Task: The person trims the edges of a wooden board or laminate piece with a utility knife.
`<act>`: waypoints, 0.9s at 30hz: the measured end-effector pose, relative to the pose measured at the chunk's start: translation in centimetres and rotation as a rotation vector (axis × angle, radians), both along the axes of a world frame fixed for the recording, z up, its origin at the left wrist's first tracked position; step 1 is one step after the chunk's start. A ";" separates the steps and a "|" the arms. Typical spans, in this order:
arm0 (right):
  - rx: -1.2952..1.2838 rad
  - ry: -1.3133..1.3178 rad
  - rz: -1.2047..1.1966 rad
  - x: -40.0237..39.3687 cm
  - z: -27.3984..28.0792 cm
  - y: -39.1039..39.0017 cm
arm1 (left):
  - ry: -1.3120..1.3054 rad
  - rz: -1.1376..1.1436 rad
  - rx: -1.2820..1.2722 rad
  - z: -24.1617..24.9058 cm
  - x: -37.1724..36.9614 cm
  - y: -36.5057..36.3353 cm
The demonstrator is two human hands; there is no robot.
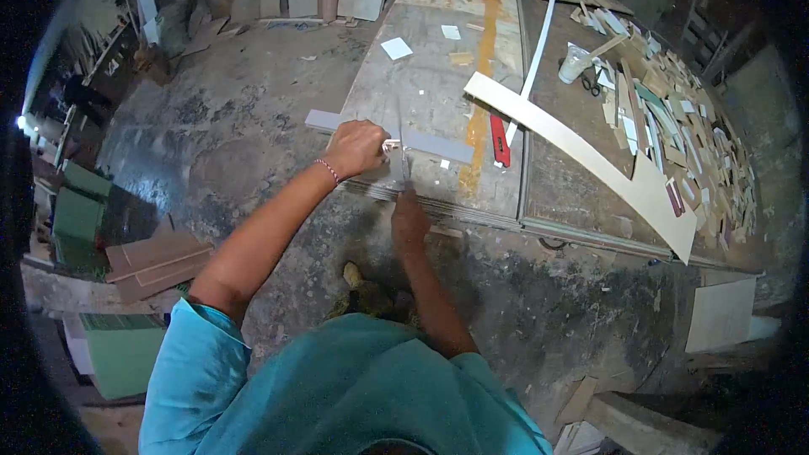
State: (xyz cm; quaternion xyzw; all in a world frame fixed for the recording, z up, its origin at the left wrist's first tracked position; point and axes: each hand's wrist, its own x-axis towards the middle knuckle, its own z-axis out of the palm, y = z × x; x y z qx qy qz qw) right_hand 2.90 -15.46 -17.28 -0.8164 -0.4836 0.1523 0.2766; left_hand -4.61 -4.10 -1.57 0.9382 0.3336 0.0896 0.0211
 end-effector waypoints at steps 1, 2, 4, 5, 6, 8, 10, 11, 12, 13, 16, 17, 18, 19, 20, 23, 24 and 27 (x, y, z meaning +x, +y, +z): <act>0.015 0.006 -0.010 0.0 -0.6 0.0 | -0.004 0.008 0.007 0.2 0.0 -0.2; 0.034 0.012 -0.026 0.0 -1.1 0.1 | -0.009 0.015 -0.001 0.2 0.1 -0.2; 0.007 0.013 -0.040 -0.3 -2.7 -0.7 | -0.019 0.021 -0.010 0.3 0.1 0.1; -0.039 0.003 -0.036 -0.6 -4.0 -2.1 | 0.006 0.028 -0.027 0.6 0.2 0.3; -0.086 -0.012 -0.029 -0.5 -3.2 -2.6 | 0.026 0.038 -0.046 0.9 0.3 0.3; -0.128 -0.031 0.002 0.1 -2.1 -3.2 | 0.069 0.050 -0.095 0.9 0.5 0.0; -0.095 -0.033 0.017 0.7 -1.3 -2.7 | 0.097 0.067 -0.130 1.6 0.7 0.1; -0.041 -0.028 0.023 1.0 -1.5 -1.9 | 0.090 0.053 -0.118 1.6 0.7 0.3; 0.013 -0.021 0.030 1.0 -1.6 -1.2 | 0.087 0.040 -0.108 1.4 0.7 0.6; -0.006 -0.015 0.018 0.8 -1.2 -0.5 | 0.087 0.026 -0.098 1.3 0.7 0.5; -0.060 0.003 0.000 0.5 -0.1 0.8 | 0.111 0.085 -0.138 1.9 0.6 0.3; -0.091 0.013 -0.001 0.5 0.1 0.2 | 0.105 0.068 -0.121 1.6 0.6 0.2; -0.117 0.022 -0.003 0.6 0.3 -0.1 | 0.097 0.050 -0.100 1.6 0.7 0.3; -0.115 0.020 0.004 0.7 0.6 -0.5 | 0.088 0.031 -0.076 1.5 0.9 0.3; -0.110 0.017 0.009 0.7 0.7 -1.1 | 0.100 0.031 -0.088 1.5 1.1 0.2; -0.090 0.022 -0.014 0.4 0.9 -0.8 | 0.086 0.032 -0.095 1.2 1.0 0.2; -0.089 0.030 -0.031 0.1 0.6 -0.8 | 0.059 0.017 -0.090 1.1 0.8 0.0; -0.050 0.030 -0.005 0.4 -0.1 0.5 | 0.080 -0.008 -0.085 1.7 0.9 -0.6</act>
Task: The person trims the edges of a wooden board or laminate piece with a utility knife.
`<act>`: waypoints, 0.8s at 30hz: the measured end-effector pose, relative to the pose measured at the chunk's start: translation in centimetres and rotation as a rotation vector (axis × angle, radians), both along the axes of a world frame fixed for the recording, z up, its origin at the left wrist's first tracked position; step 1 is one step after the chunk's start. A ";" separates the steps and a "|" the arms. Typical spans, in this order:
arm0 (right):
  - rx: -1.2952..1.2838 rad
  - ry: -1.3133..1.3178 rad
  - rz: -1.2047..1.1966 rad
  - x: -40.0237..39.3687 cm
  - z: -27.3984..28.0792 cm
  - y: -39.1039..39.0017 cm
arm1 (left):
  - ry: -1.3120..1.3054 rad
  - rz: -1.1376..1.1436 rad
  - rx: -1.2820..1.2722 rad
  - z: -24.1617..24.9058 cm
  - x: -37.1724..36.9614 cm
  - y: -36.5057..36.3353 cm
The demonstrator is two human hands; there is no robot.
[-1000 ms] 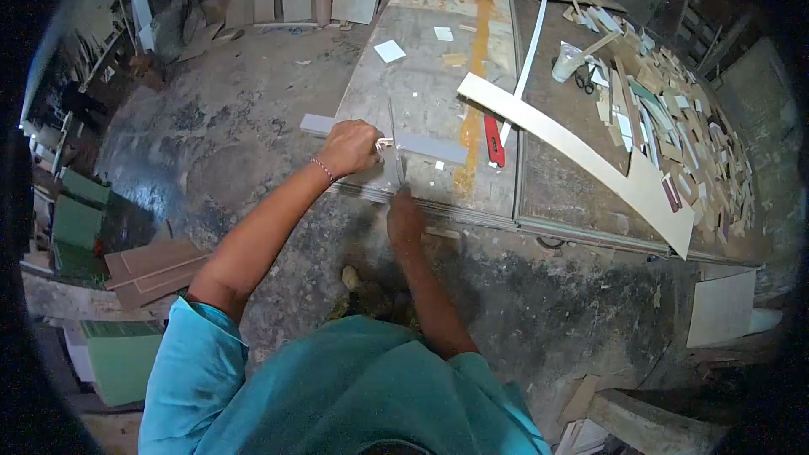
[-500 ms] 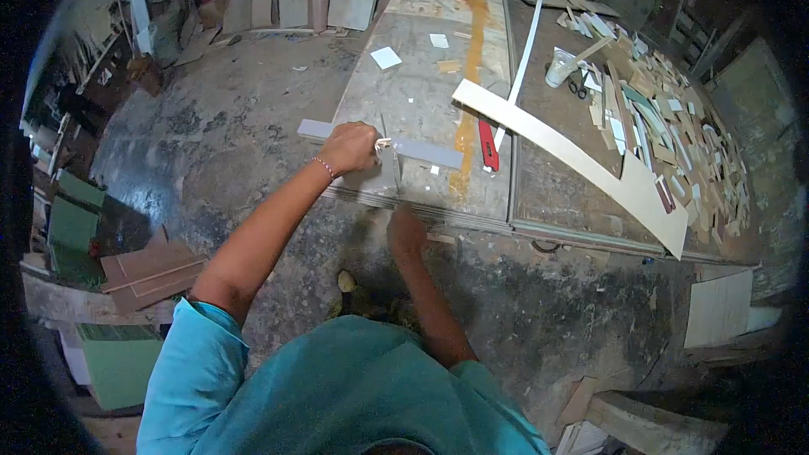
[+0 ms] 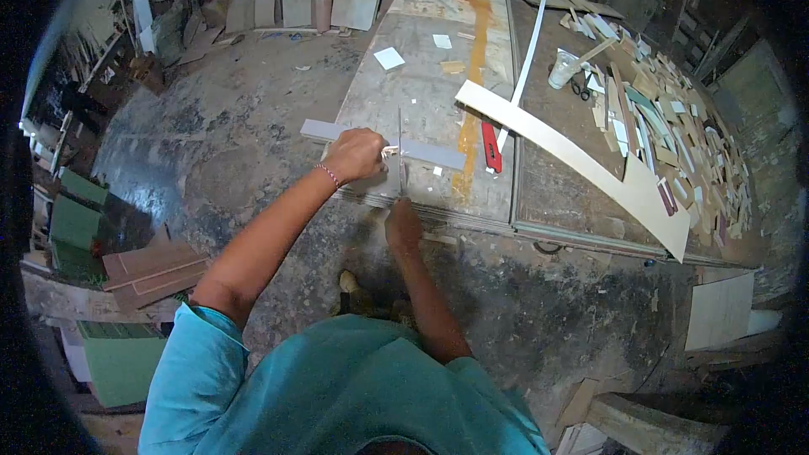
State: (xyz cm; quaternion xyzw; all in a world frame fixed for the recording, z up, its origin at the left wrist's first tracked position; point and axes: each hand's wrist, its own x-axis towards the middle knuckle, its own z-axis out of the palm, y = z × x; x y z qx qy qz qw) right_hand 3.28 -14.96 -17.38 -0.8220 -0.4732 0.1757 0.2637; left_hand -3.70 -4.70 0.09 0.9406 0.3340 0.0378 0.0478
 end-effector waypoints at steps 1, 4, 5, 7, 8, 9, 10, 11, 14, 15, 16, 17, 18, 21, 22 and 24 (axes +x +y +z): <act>-0.018 -0.003 -0.003 0.1 0.1 0.3 | 0.026 -0.004 -0.006 0.2 0.0 -0.3; -0.077 -0.027 0.004 0.5 1.2 -0.3 | -0.066 0.030 0.080 -0.9 0.1 -0.1; -0.090 -0.040 0.016 0.6 2.0 -1.0 | -0.061 0.035 0.063 -1.3 0.2 0.0; -0.091 -0.041 0.022 0.7 2.5 -1.2 | -0.048 0.043 0.046 -1.6 0.3 0.7; -0.090 -0.025 0.011 0.7 1.7 -1.1 | -0.072 0.042 0.050 -1.8 0.4 0.8; -0.085 -0.011 -0.001 0.8 0.9 -0.9 | -0.046 0.062 0.027 -1.5 0.5 0.7; -0.045 0.001 0.023 1.1 0.1 -0.7 | -0.023 0.083 0.006 -0.9 0.6 0.7; -0.005 0.012 0.045 1.4 -0.8 -0.4 | 0.001 0.101 -0.016 -0.5 0.7 0.7; 0.104 0.114 0.144 2.9 -1.0 -0.4 | -0.009 0.088 -0.010 -0.6 0.5 1.1; 0.139 0.158 0.183 3.4 -1.0 -0.5 | -0.014 0.065 -0.012 -0.5 0.5 1.3; 0.167 0.146 0.198 3.8 -1.5 -0.3 | -0.020 0.045 -0.015 -0.3 0.4 1.5; 0.194 0.135 0.216 4.0 -2.2 0.0 | -0.026 0.029 -0.018 -0.2 0.3 1.8; 0.223 0.127 0.233 3.9 -2.2 0.0 | -0.037 0.032 -0.015 -0.2 0.4 2.1; 0.198 0.113 0.168 3.5 -1.7 0.0 | 0.091 0.105 -0.132 0.0 0.8 3.3; 0.160 0.097 0.136 3.1 -0.8 -0.1 | -0.015 0.115 0.072 -0.3 0.6 3.3; 0.078 0.066 0.073 2.4 0.5 -0.3 | -0.226 0.137 0.474 -1.4 -0.2 2.5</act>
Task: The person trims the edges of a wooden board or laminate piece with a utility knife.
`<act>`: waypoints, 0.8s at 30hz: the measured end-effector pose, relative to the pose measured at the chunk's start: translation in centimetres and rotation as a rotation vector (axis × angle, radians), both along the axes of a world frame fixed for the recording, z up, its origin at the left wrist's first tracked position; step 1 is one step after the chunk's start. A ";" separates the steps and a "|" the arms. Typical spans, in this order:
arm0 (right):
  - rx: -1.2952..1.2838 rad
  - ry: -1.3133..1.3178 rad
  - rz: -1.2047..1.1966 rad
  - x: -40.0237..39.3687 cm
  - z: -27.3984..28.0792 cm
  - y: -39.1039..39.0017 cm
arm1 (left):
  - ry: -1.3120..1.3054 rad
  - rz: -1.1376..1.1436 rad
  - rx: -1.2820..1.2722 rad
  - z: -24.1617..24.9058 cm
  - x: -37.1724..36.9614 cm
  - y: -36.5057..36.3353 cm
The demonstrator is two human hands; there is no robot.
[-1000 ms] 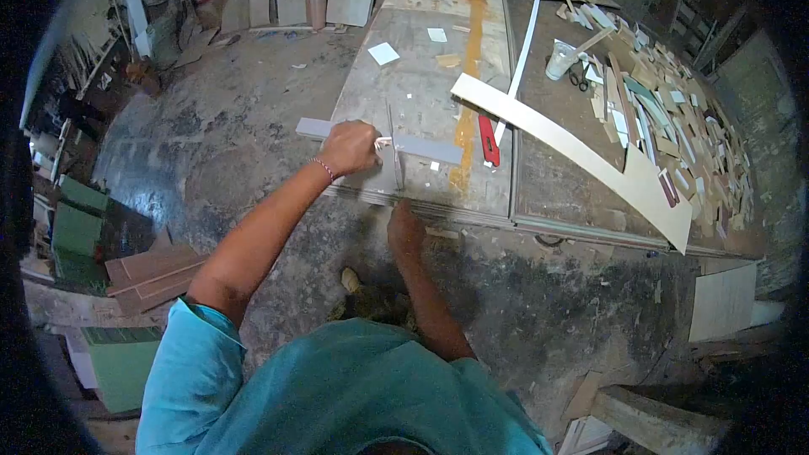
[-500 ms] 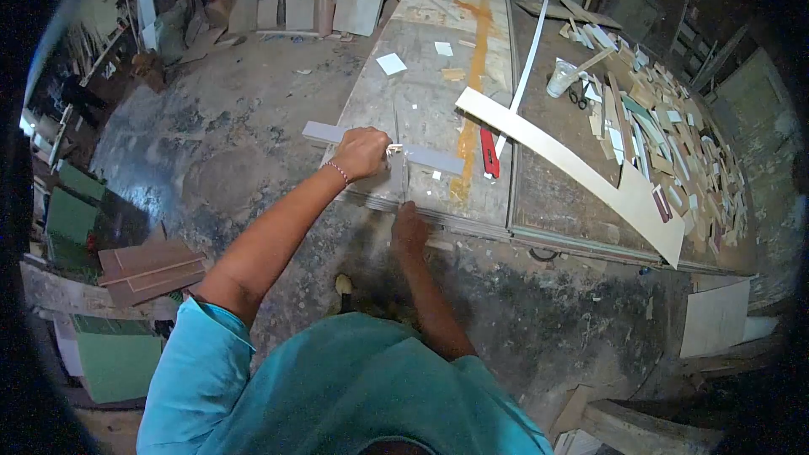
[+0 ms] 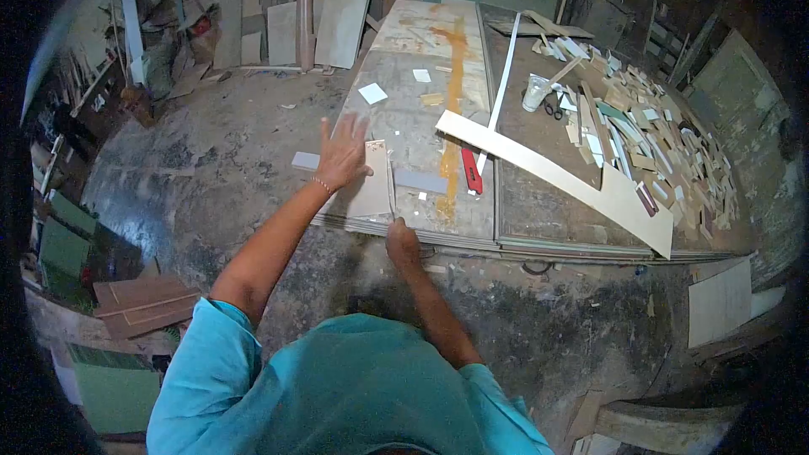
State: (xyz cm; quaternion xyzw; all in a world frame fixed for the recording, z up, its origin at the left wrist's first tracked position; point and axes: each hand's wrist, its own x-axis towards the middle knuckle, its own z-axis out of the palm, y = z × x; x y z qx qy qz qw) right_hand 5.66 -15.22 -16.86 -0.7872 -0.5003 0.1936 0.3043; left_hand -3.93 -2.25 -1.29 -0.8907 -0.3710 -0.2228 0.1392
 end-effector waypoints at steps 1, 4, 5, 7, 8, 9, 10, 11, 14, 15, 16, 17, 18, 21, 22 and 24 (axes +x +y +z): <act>-0.004 -0.003 0.015 0.1 -0.2 0.0 | -0.065 0.065 -0.049 -0.5 -0.3 -0.5; -0.003 -0.022 0.034 0.9 -1.0 0.9 | -0.338 0.221 -0.184 -2.7 -0.9 -1.1; 0.005 -0.033 0.018 0.9 -1.3 1.2 | -0.480 0.238 -0.224 -5.0 -1.0 -0.5; 0.022 -0.037 0.001 0.8 -0.9 1.7 | -0.726 0.250 -0.403 -7.5 -0.9 -0.1; 0.026 -0.028 0.001 0.7 -0.3 1.6 | -0.826 0.246 -0.548 -8.4 -0.9 -0.2; 0.029 -0.019 0.001 0.8 0.1 1.6 | -0.923 0.241 -0.695 -9.0 -0.7 -0.1; 0.013 -0.018 -0.006 0.8 0.1 1.8 | -0.928 0.217 -0.735 -9.5 -0.4 0.3; -0.002 -0.014 -0.014 0.8 0.0 2.2 | -0.930 0.192 -0.774 -9.9 -0.3 0.7; -0.032 0.043 -0.069 0.4 1.7 2.7 | -0.903 0.180 -0.763 -9.8 0.3 2.2; -0.039 0.068 -0.094 0.3 2.6 2.8 | -0.891 0.184 -0.740 -9.7 0.6 2.8; -0.055 0.056 -0.103 0.2 3.2 3.0 | -0.909 0.182 -0.759 -9.9 0.8 3.6; -0.070 0.043 -0.112 0.2 3.8 3.4 | -0.927 0.180 -0.778 -10.4 0.9 4.5; -0.085 0.031 -0.122 0.2 4.1 3.7 | -0.945 0.178 -0.797 -10.4 1.1 5.1; -0.017 0.064 -0.150 0.5 4.2 3.7 | -0.950 0.058 -0.809 -10.7 2.3 6.2; -0.022 0.050 -0.166 0.6 3.9 3.8 | -0.940 0.063 -0.837 -11.3 2.6 6.6; -0.031 0.020 -0.199 1.2 3.2 4.3 | -0.919 0.070 -0.892 -12.2 3.7 7.4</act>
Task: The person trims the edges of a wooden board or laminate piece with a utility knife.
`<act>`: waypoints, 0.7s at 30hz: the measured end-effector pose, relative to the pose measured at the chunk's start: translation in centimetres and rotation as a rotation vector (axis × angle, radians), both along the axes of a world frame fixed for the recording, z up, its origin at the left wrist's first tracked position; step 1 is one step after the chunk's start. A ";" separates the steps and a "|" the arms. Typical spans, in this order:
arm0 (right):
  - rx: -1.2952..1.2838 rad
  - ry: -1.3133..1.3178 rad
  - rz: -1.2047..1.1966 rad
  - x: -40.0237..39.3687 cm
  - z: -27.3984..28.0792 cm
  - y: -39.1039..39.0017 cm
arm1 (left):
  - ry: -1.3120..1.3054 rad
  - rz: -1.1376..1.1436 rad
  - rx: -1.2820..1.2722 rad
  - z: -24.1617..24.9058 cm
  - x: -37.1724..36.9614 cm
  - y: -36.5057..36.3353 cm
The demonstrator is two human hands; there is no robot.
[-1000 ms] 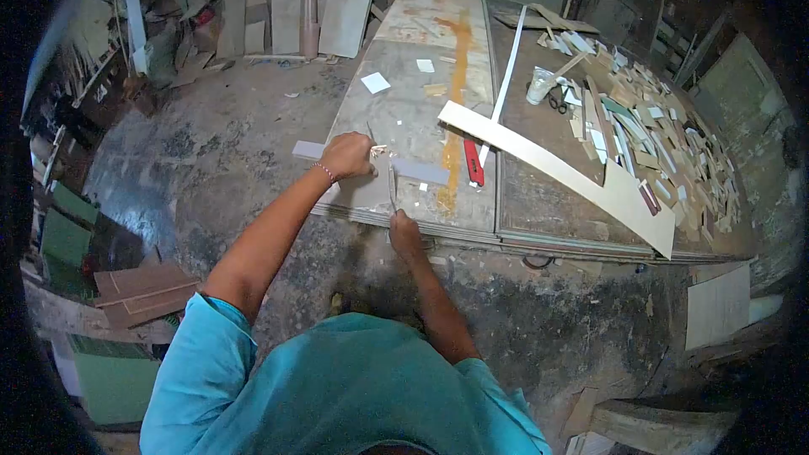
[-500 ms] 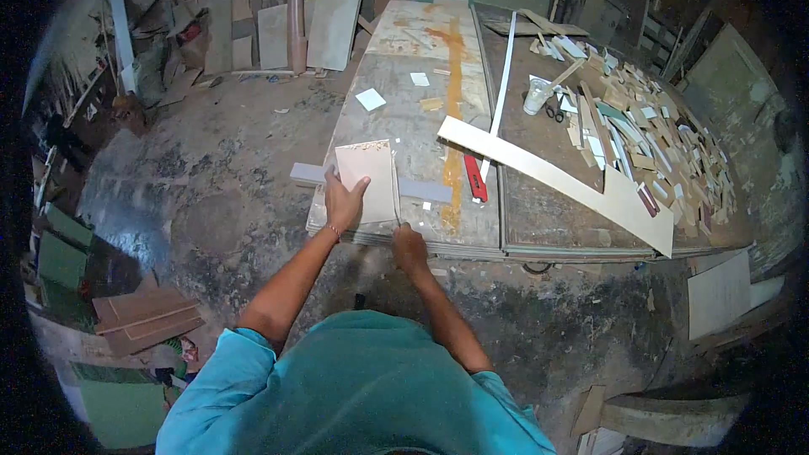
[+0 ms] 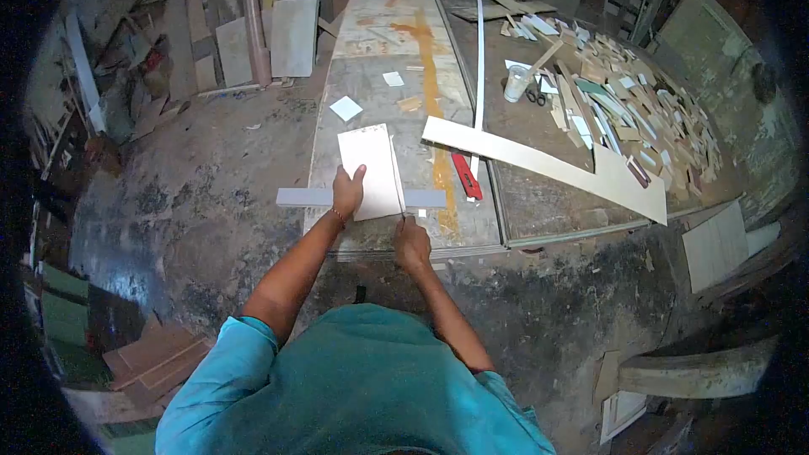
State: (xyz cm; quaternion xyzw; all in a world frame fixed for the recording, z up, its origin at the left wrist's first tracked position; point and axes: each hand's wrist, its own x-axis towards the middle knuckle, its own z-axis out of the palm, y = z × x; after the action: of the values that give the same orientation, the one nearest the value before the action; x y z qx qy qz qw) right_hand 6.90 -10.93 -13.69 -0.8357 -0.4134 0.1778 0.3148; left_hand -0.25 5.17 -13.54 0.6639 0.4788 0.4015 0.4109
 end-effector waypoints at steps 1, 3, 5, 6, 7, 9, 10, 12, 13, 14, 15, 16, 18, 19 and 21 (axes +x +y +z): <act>-0.017 -0.001 -0.035 0.2 -0.3 0.1 | 0.094 -0.034 -0.008 -0.2 0.3 0.0; -0.047 -0.004 -0.099 0.7 -0.4 0.5 | 0.280 -0.098 -0.018 -0.5 0.9 0.3; -0.084 0.011 -0.172 0.9 -0.1 0.8 | 0.434 -0.164 0.030 -1.4 1.4 0.8; -0.101 0.019 -0.206 1.0 0.0 1.0 | 0.448 -0.176 0.044 -1.7 1.5 0.6; -0.105 0.026 -0.204 1.0 -0.1 1.2 | 0.461 -0.187 0.059 -1.9 1.5 0.4; -0.112 0.041 -0.202 1.1 -0.3 1.5 | 0.498 -0.231 0.013 -2.3 1.1 0.6; -0.109 0.046 -0.198 1.0 -0.4 1.7 | 0.515 -0.251 -0.009 -2.4 1.0 0.9; -0.110 0.060 -0.188 0.7 -0.5 2.0 | 0.478 -0.242 -0.031 -2.4 0.7 1.3; -0.111 0.067 -0.184 0.4 -0.6 2.1 | 0.461 -0.238 -0.044 -2.2 0.4 1.3; -0.111 0.073 -0.180 0.2 -0.6 2.2 | 0.508 -0.226 -0.011 -2.0 0.1 1.4; -0.110 0.078 -0.176 0.2 -0.5 2.4 | 0.553 -0.215 0.023 -1.8 -0.2 1.5; -0.122 0.069 -0.179 0.2 -0.3 2.4 | 0.597 -0.207 0.059 -1.6 -0.2 1.5; -0.149 0.047 -0.192 0.5 0.1 2.1 | 0.718 -0.176 0.133 -1.1 0.3 1.0; -0.163 0.038 -0.219 0.7 0.4 1.8 | 0.778 -0.162 0.170 -0.7 0.7 0.5; -0.193 0.017 -0.272 1.5 1.3 1.2 | 0.831 -0.161 0.179 -0.2 2.1 -0.4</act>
State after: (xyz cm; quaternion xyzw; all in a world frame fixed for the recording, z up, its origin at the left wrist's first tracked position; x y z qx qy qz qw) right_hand 8.35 -9.72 -12.42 -0.9089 -0.2747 0.1795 0.2575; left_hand 1.83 4.79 -13.69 0.8374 0.5135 0.1065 0.1541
